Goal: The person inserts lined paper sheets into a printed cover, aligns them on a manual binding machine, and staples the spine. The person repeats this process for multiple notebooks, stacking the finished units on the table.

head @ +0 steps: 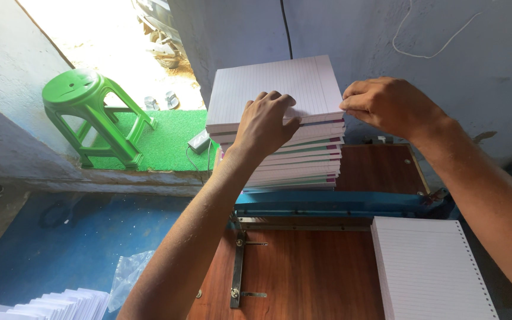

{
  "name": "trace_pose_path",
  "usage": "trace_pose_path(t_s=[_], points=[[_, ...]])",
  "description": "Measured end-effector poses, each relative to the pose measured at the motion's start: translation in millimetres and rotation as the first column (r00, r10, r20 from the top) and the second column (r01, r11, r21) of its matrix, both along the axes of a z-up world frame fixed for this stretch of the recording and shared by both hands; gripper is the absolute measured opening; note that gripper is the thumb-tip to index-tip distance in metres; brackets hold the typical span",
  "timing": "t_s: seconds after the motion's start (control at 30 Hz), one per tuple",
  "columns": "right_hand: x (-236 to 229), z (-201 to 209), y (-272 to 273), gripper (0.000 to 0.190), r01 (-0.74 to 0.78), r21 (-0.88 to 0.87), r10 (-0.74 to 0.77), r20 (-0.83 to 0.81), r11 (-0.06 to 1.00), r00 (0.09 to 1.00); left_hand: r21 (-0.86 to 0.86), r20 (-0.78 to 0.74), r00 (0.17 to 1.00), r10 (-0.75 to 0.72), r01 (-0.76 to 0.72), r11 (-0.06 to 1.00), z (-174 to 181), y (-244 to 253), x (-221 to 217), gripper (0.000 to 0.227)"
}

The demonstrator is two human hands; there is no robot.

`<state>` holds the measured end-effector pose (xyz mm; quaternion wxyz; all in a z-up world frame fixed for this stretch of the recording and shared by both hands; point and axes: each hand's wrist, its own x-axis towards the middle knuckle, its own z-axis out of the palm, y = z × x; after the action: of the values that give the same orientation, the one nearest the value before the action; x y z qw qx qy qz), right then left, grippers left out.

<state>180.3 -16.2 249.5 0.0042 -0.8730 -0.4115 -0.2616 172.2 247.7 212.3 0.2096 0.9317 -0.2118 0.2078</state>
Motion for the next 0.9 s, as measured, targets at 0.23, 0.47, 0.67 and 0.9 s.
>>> trace_pose_path(t_s=[0.23, 0.47, 0.67, 0.9], points=[[-0.8, 7.7, 0.8, 0.012, -0.049, 0.019, 0.048, 0.048, 0.999, 0.998, -0.011, -0.037, 0.999, -0.031, 0.031, 0.999, 4.2, 5.1, 4.4, 0.041], [3.2, 12.5, 1.3, 0.013, -0.059, 0.055, 0.054, 0.081, 0.997, 0.995, 0.015, 0.017, 0.999, -0.027, 0.027, 1.000, 2.3, 3.0, 7.1, 0.043], [5.8, 8.5, 6.1, 0.012, -0.059, 0.172, 0.045, 0.084, 0.983, 0.995, -0.011, -0.015, 1.000, 0.023, -0.023, 1.000, 4.2, -2.7, 8.0, 0.055], [8.6, 6.3, 8.8, 0.014, 0.010, 0.298, -0.009, -0.005, 0.955, 1.000, 0.039, 0.413, 0.909, 0.063, -0.086, 0.996, 0.4, -17.6, 10.9, 0.049]])
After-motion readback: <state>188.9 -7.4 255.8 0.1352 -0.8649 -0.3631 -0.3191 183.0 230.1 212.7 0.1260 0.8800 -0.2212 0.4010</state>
